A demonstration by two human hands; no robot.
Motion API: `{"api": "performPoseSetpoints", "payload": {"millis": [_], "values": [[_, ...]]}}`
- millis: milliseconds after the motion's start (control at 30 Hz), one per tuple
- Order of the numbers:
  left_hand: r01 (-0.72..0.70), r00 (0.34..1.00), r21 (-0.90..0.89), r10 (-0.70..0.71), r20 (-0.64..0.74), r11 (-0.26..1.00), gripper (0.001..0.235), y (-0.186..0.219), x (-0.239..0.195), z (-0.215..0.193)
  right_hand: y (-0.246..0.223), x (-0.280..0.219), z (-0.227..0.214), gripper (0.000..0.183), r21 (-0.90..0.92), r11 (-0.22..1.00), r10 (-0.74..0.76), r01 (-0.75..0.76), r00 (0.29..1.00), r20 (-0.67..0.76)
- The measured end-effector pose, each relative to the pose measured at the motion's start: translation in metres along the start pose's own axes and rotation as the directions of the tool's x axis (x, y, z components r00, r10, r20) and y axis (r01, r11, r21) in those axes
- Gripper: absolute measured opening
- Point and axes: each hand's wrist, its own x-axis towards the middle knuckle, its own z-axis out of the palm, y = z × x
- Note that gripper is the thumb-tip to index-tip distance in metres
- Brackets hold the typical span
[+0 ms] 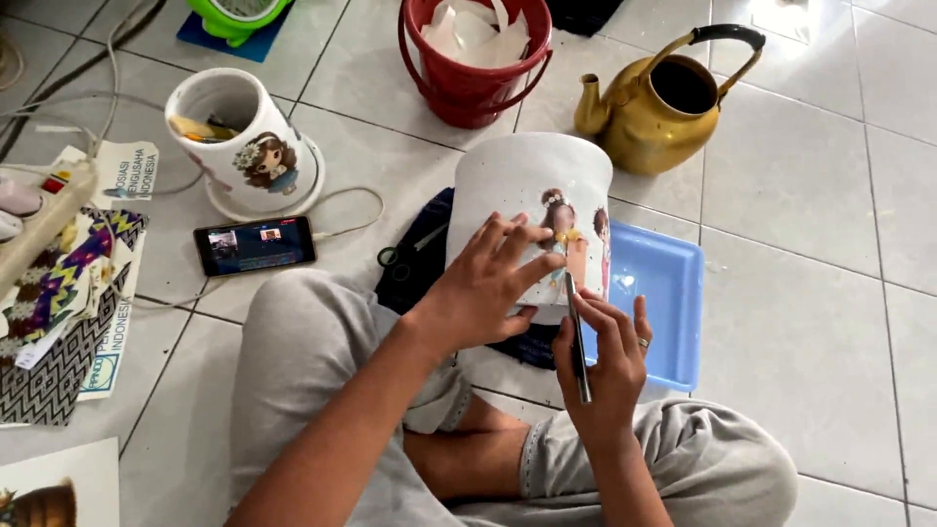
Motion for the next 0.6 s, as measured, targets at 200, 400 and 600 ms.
{"api": "performPoseSetpoints", "payload": {"millis": [200, 400, 600], "values": [[-0.002, 1.000, -0.001, 0.002, 0.006, 1.000, 0.065, -0.0002, 0.0002, -0.0011, -0.0019, -0.0015, -0.0028, 0.023, -0.015, 1.000, -0.017, 0.018, 1.000, 0.020], [-0.011, 1.000, 0.018, 0.011, -0.013, 1.000, 0.067, -0.0001, 0.0005, -0.0018, -0.0012, -0.0049, -0.0048, 0.022, 0.006, 1.000, -0.009, 0.009, 0.999, 0.036], [-0.025, 1.000, -0.003, 0.025, -0.007, 1.000, 0.064, -0.0027, -0.0003, -0.0026, -0.0010, -0.0060, -0.0066, 0.022, 0.005, 1.000, -0.012, 0.012, 0.999, 0.041]]}}
